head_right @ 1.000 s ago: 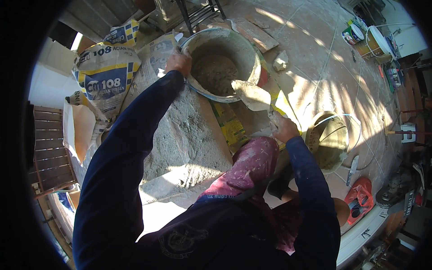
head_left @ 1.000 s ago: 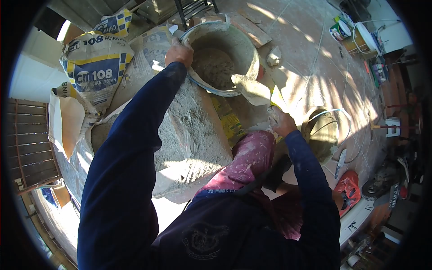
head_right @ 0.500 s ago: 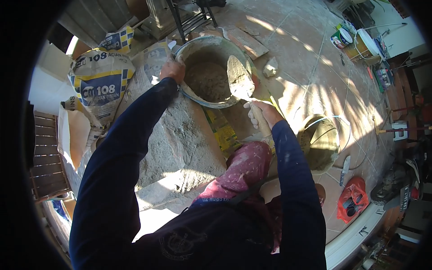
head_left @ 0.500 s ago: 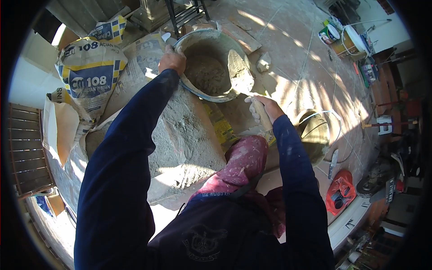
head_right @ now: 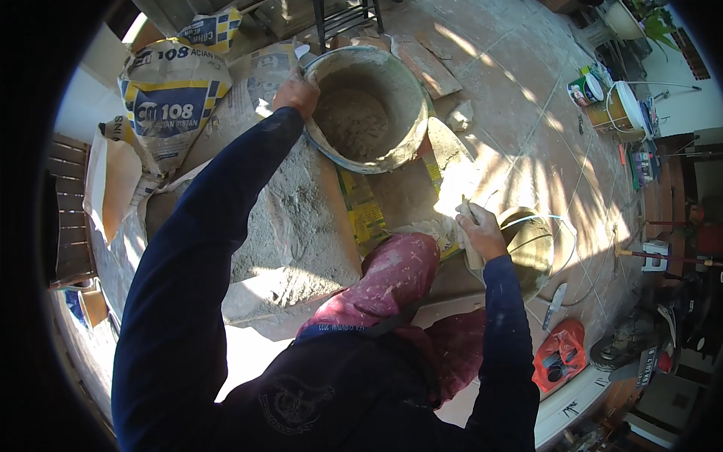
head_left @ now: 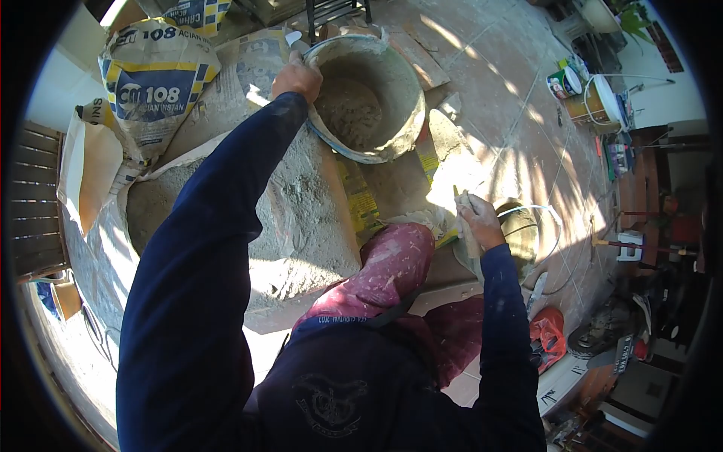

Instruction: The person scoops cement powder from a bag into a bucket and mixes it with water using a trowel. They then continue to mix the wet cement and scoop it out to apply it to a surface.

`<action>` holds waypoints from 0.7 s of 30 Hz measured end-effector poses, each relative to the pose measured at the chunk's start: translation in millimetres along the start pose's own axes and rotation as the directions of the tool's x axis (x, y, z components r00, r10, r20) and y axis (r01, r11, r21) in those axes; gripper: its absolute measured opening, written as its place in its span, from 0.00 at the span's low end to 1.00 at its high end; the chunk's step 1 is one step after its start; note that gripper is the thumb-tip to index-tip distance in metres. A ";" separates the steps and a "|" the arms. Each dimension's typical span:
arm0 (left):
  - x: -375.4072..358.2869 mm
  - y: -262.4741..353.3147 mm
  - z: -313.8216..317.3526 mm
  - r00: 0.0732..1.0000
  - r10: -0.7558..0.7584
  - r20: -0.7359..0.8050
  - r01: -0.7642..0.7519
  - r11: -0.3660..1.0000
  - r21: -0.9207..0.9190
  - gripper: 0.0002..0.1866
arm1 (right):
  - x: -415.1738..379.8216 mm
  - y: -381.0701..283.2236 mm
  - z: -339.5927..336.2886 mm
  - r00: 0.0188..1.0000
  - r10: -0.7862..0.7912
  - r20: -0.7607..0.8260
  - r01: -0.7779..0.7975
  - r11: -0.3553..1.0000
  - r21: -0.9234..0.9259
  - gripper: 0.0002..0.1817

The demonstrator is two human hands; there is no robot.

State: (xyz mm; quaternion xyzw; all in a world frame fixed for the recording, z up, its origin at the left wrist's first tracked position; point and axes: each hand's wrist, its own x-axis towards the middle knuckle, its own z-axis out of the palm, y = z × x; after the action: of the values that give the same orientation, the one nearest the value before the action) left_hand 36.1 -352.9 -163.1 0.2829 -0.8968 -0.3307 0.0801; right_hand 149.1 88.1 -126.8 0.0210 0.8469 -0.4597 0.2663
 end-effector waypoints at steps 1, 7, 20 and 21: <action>2.6 1.4 -2.0 1.000 0.008 -0.003 -0.008 1.000 -0.002 0.28 | 19.1 -0.1 15.2 0.992 -0.063 -0.109 0.054 0.996 -0.077 0.17; 6.4 1.5 -1.7 1.000 -0.008 -0.007 0.009 1.000 0.022 0.28 | 146.1 76.9 98.6 0.857 -0.495 -0.144 0.288 0.690 -0.664 0.18; 6.4 3.0 -1.9 1.000 -0.009 0.007 0.009 1.000 0.028 0.27 | 51.0 136.9 65.9 0.954 -0.160 -0.252 -0.065 0.712 -0.699 0.27; 6.0 2.4 -1.1 1.000 -0.008 -0.005 0.008 1.000 0.024 0.27 | 36.8 155.6 62.2 0.947 -0.139 -0.289 -0.110 0.706 -0.700 0.28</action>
State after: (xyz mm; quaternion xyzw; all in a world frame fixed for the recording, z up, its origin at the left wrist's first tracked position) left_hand 30.4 -355.4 -161.0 0.2882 -0.8993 -0.3196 0.0778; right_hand 188.0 121.0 -290.6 -0.0151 0.9896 -0.0920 0.1092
